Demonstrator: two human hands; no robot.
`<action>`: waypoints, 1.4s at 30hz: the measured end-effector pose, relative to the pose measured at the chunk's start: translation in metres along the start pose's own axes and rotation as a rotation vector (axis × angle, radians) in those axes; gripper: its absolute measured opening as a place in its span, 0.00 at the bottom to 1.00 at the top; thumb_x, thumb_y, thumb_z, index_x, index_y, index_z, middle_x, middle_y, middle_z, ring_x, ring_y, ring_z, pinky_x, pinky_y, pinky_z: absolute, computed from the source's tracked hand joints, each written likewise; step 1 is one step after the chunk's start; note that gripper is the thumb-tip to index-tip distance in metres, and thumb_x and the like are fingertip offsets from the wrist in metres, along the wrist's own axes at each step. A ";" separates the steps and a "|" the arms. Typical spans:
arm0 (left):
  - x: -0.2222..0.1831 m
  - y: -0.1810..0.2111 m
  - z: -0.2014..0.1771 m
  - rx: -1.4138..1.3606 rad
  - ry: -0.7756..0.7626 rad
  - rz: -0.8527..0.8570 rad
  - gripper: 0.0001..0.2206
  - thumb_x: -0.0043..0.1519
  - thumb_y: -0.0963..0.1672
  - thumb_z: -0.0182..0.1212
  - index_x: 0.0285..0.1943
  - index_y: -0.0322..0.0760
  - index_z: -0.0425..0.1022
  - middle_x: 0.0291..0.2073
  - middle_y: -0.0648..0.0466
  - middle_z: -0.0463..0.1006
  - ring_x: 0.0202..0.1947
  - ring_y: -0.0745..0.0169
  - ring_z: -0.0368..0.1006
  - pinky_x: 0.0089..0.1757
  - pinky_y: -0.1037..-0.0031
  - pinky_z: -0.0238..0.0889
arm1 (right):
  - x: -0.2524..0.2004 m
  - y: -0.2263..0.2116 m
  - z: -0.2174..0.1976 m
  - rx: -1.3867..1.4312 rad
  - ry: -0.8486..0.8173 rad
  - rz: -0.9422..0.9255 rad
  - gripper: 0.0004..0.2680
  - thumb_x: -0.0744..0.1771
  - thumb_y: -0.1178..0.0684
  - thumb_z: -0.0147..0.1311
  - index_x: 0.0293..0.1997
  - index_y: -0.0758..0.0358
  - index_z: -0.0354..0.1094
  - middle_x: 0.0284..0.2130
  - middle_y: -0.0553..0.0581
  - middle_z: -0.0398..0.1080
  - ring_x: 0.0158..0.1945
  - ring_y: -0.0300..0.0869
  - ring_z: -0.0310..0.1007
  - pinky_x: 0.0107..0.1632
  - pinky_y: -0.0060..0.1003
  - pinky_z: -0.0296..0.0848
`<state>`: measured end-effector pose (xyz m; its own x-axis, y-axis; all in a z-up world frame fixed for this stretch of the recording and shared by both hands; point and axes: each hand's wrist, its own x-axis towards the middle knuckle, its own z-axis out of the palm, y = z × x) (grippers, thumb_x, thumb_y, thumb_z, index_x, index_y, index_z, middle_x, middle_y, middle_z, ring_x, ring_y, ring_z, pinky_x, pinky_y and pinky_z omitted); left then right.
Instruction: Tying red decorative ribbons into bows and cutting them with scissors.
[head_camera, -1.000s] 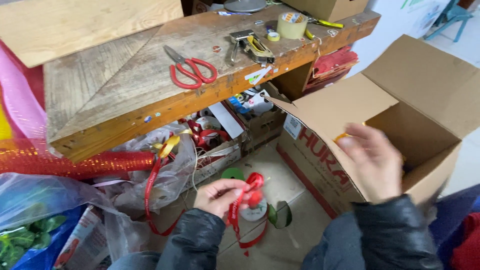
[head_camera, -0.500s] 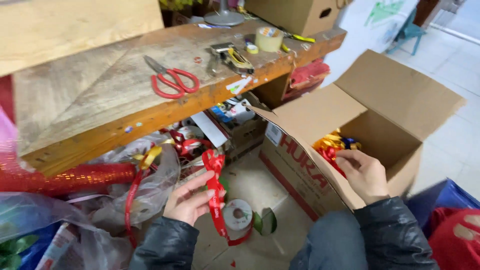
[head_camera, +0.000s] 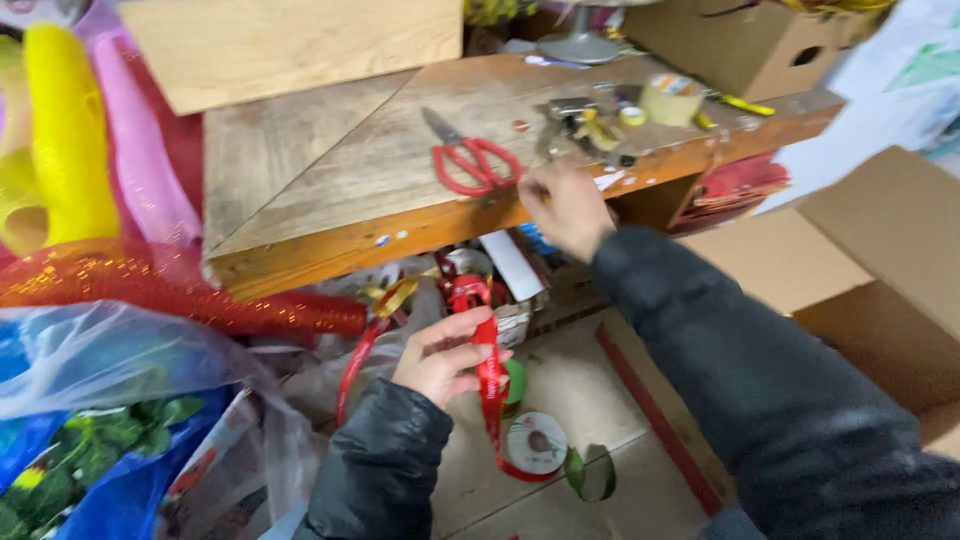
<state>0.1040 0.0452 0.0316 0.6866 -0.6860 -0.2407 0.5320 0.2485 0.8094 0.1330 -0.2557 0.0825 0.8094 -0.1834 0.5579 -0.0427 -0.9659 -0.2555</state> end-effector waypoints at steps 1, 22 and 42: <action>-0.001 0.004 -0.002 0.005 -0.012 0.010 0.26 0.53 0.32 0.67 0.65 0.29 0.78 0.51 0.32 0.74 0.45 0.21 0.81 0.39 0.38 0.79 | 0.021 -0.001 0.015 -0.056 0.025 -0.003 0.08 0.69 0.46 0.56 0.43 0.55 0.79 0.32 0.61 0.77 0.42 0.60 0.79 0.45 0.57 0.78; -0.014 0.065 -0.058 -0.121 -0.157 0.100 0.25 0.62 0.48 0.59 0.65 0.24 0.75 0.48 0.31 0.82 0.24 0.53 0.73 0.20 0.74 0.66 | 0.090 -0.067 0.028 -0.188 -0.426 0.343 0.15 0.60 0.47 0.52 0.45 0.59 0.79 0.44 0.63 0.80 0.56 0.59 0.78 0.56 0.55 0.75; 0.000 0.019 -0.013 0.292 -0.106 0.370 0.21 0.56 0.32 0.64 0.58 0.37 0.77 0.69 0.38 0.72 0.54 0.37 0.83 0.51 0.60 0.84 | -0.242 -0.097 -0.097 1.074 -0.240 0.740 0.15 0.62 0.49 0.64 0.50 0.62 0.71 0.29 0.60 0.74 0.22 0.47 0.73 0.30 0.46 0.83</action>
<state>0.1208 0.0591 0.0401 0.7413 -0.6573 0.1354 0.0900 0.2973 0.9505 -0.1154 -0.1359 0.0491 0.8833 -0.4565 -0.1066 -0.1240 -0.0082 -0.9923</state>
